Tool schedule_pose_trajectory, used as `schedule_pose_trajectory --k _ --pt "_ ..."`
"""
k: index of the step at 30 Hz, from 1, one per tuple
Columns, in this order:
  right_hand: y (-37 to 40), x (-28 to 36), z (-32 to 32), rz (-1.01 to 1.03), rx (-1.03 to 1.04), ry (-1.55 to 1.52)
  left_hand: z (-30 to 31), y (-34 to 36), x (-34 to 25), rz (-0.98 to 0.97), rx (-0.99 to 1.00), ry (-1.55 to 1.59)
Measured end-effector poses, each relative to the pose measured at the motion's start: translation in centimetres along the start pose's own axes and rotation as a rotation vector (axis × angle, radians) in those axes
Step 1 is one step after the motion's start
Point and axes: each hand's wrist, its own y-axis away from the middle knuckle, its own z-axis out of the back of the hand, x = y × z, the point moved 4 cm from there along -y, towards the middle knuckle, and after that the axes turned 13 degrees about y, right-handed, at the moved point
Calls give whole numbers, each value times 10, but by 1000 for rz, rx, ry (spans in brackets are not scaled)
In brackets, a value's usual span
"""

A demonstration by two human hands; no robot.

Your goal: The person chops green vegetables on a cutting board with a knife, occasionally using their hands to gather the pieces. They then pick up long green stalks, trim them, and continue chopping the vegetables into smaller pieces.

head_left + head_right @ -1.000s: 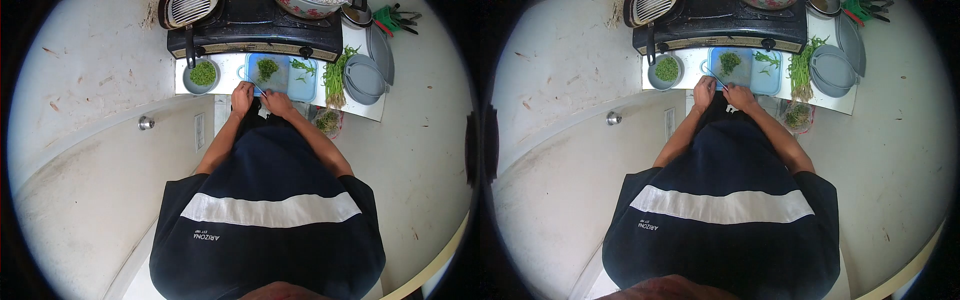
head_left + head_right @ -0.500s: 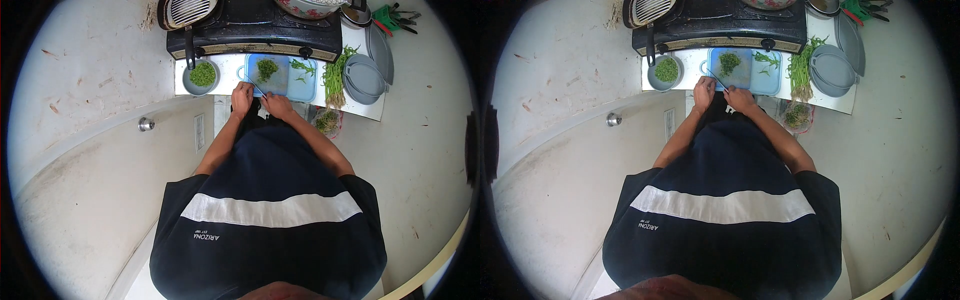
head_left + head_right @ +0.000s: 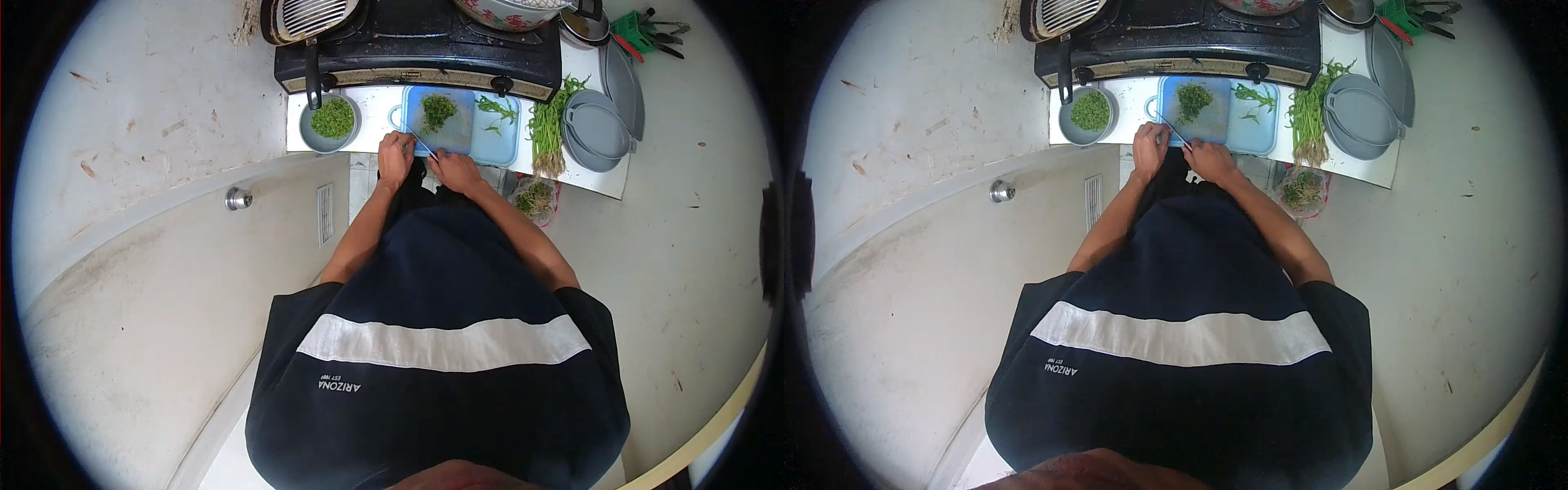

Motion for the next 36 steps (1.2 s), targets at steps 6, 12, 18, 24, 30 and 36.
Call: schedule_pose_trajectory --k 6,12,18,24,30,36 --pt "-14 3 -8 -20 -13 -10 -1 1 0 -19 -9 -1" --pt "-2 0 -8 -5 -14 0 0 3 -3 -21 1 -9" --pt "-13 -1 -7 -37 -7 -26 2 3 -6 -27 30 -8" --pt "-6 -3 -1 -5 12 -7 1 8 -5 -66 -25 13" --pt "-4 1 -7 8 -21 1 1 7 -2 3 -34 69" --pt "-17 6 -9 -22 6 5 -1 7 5 -6 -26 74"
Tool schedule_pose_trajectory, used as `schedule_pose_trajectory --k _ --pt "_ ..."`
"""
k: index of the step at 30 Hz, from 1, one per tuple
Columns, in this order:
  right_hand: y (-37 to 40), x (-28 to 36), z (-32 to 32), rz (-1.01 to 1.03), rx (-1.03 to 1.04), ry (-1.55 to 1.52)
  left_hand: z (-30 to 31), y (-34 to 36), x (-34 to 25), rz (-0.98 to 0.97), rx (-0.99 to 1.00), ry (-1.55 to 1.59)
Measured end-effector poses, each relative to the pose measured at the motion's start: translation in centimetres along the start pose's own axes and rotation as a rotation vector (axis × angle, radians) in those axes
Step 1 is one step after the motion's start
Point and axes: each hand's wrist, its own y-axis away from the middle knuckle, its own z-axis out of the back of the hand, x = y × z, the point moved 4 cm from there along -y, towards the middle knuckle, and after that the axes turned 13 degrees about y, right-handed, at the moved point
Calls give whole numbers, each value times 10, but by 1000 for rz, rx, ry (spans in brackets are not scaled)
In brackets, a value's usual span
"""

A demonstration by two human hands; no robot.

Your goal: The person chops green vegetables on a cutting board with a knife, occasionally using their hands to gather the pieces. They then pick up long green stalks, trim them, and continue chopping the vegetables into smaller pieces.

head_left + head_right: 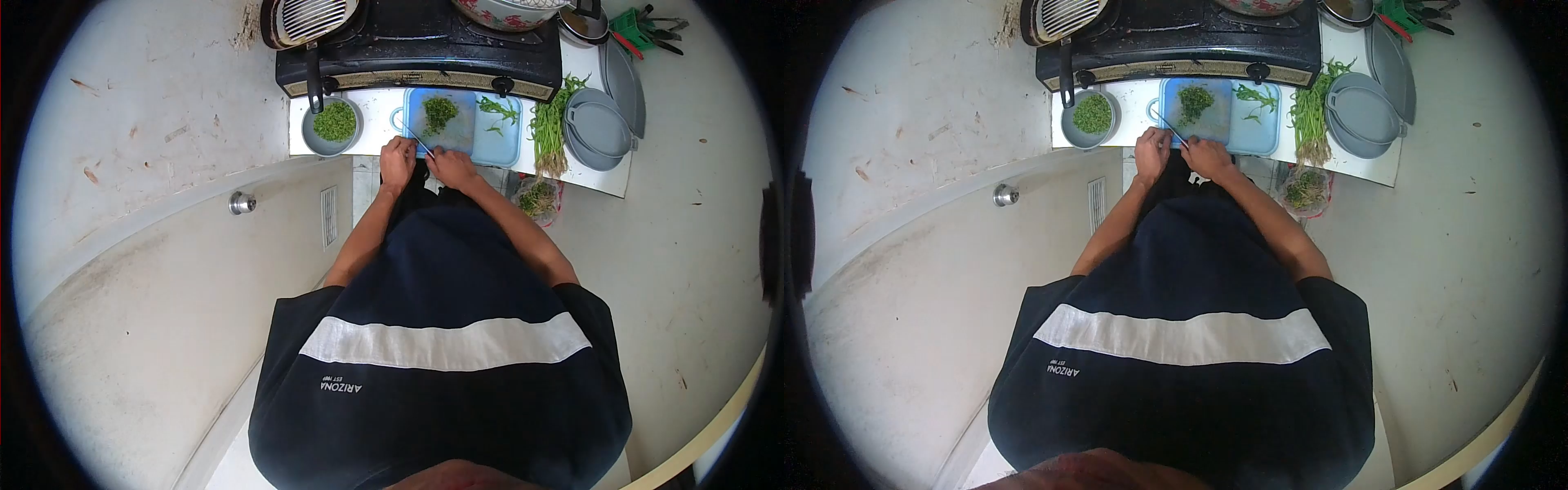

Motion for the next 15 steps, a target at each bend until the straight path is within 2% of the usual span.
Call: schedule_pose_trajectory --k 9,15 --pt "11 -6 7 -1 -29 -28 5 -6 -12 58 7 22" --pt "14 -5 11 31 -25 -32 4 -5 -8 -12 17 -10"
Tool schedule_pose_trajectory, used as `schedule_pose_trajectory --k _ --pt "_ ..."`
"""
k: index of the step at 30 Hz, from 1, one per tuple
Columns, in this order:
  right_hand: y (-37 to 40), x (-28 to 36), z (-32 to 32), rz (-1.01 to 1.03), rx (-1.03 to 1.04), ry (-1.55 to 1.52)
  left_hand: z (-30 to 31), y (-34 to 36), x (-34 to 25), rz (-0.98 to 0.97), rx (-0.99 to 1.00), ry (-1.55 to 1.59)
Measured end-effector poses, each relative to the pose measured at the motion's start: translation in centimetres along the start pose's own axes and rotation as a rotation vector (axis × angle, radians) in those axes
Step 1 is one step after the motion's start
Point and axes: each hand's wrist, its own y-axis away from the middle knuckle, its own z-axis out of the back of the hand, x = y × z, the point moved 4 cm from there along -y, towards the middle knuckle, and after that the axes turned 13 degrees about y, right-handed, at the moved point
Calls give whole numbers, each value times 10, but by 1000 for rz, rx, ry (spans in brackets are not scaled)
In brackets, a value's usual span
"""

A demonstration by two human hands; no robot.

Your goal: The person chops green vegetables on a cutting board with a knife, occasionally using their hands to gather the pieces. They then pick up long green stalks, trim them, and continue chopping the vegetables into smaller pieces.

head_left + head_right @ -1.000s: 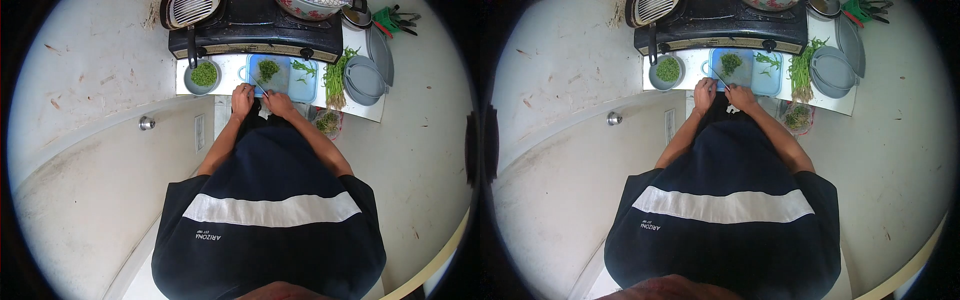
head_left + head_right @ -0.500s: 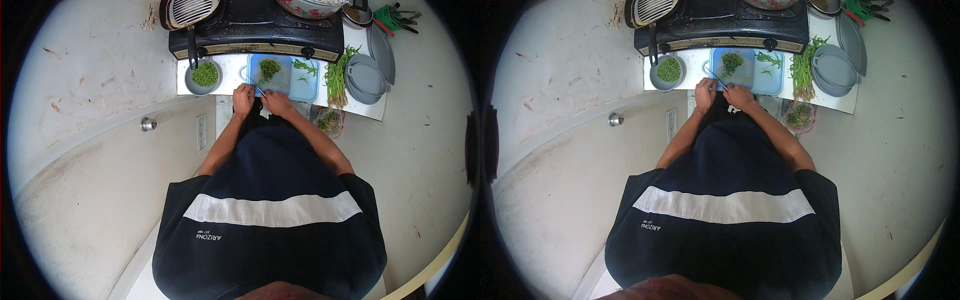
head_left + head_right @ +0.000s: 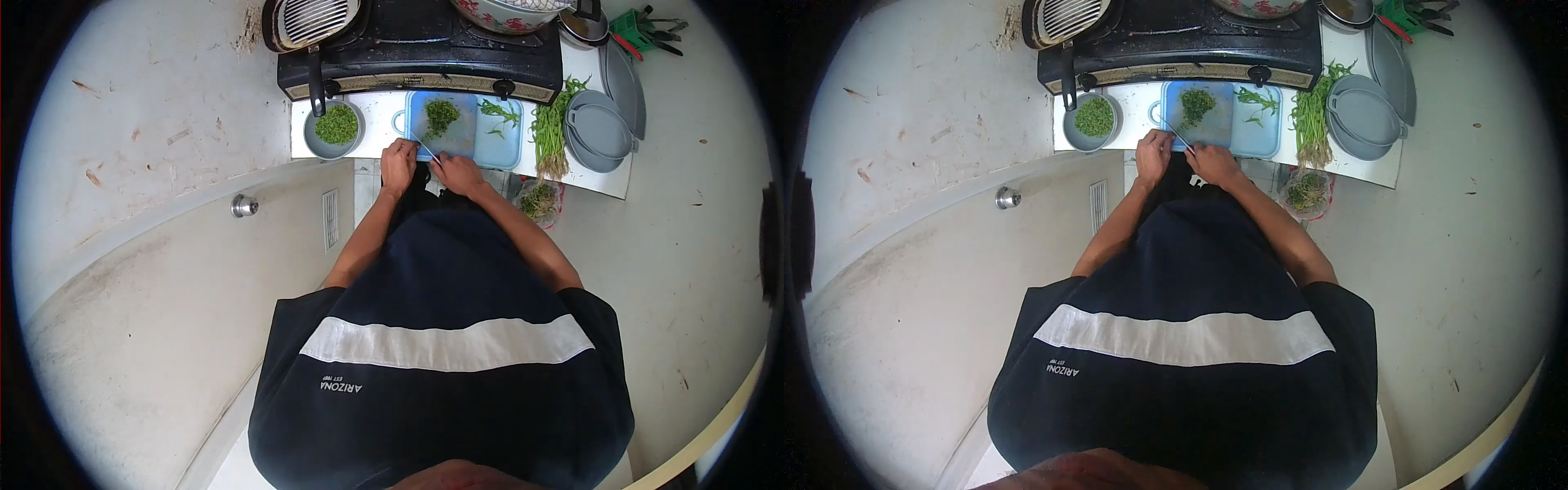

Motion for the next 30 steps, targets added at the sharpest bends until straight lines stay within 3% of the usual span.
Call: schedule_pose_trajectory --k 15,21,30 --pt "-2 1 -13 1 -17 9 1 5 4 -9 23 -4" --pt "-11 3 -9 -46 10 3 4 2 4 113 52 6" --pt "-2 4 -3 -36 30 7 3 5 6 10 17 14"
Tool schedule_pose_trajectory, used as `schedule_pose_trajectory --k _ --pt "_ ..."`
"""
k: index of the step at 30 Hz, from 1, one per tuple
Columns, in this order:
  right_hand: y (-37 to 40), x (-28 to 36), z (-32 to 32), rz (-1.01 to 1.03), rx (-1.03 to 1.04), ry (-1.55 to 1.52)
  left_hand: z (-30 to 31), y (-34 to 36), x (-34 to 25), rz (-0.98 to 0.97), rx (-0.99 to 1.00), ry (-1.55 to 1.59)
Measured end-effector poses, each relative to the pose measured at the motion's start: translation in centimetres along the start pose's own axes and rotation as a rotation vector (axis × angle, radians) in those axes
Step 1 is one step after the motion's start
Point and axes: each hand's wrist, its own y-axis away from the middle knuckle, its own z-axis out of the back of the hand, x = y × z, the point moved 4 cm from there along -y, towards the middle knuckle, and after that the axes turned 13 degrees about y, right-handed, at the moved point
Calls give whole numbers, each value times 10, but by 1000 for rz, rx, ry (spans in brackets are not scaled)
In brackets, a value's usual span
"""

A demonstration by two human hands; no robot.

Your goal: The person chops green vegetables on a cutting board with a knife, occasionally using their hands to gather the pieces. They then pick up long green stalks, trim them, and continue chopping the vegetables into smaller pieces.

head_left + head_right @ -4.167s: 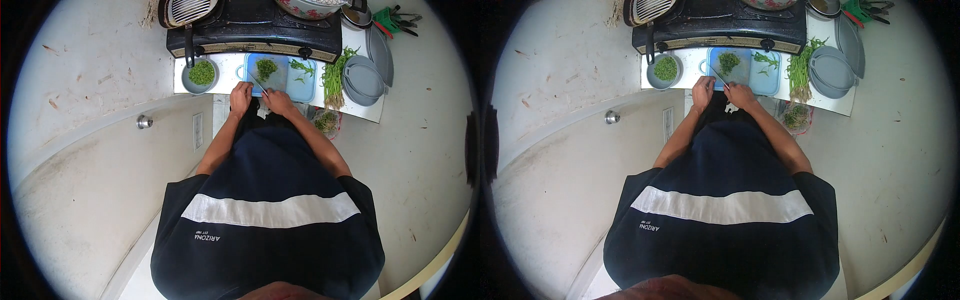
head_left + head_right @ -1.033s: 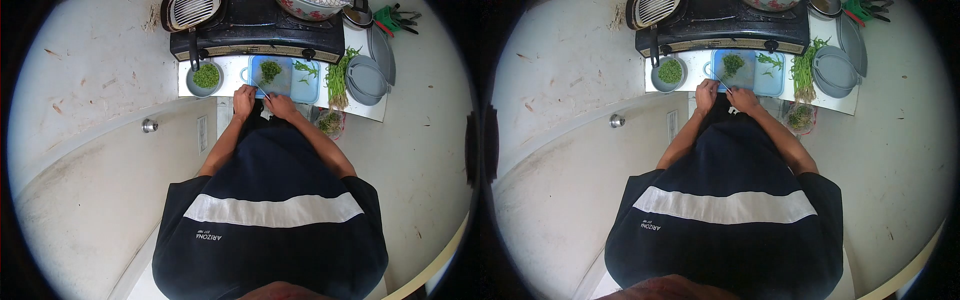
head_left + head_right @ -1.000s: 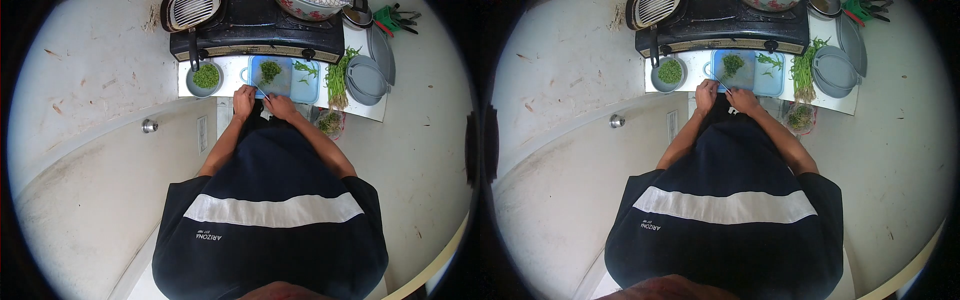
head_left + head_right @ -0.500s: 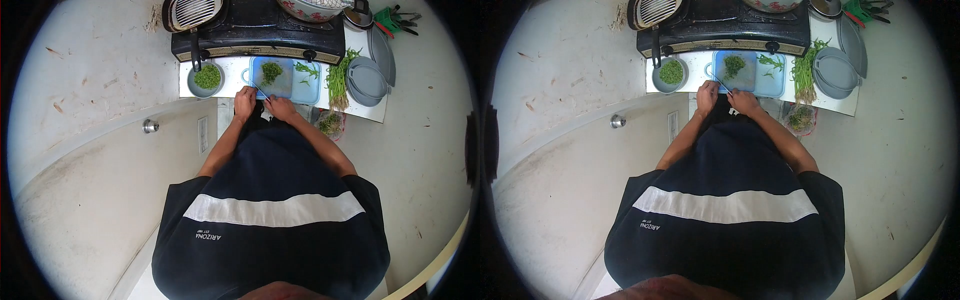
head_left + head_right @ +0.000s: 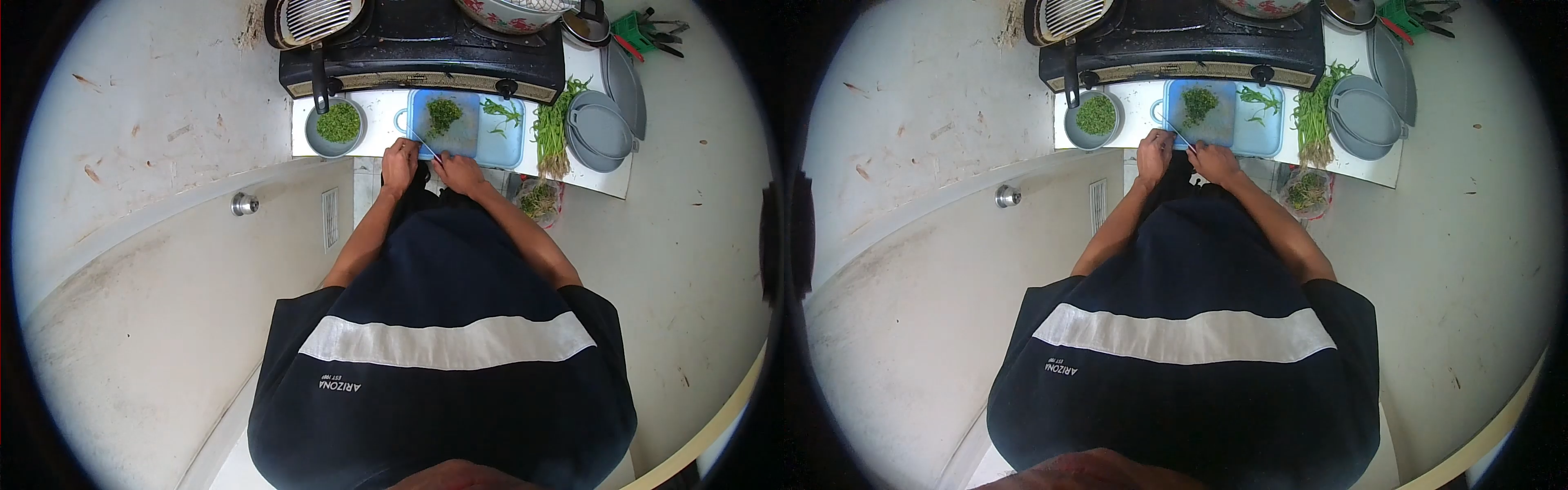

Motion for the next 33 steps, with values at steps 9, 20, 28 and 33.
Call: schedule_pose_trajectory --k 9,20,28,33 --pt "-12 7 -16 4 -31 -8 1 -2 -1 -9 20 -23" --pt "-6 4 -4 -39 -32 16 0 -4 1 124 1 61" --pt "-2 -4 -4 -83 -44 -13 0 -13 -1 22 11 23" --pt "5 -1 -5 -18 -34 -16 0 -11 0 -1 4 41"
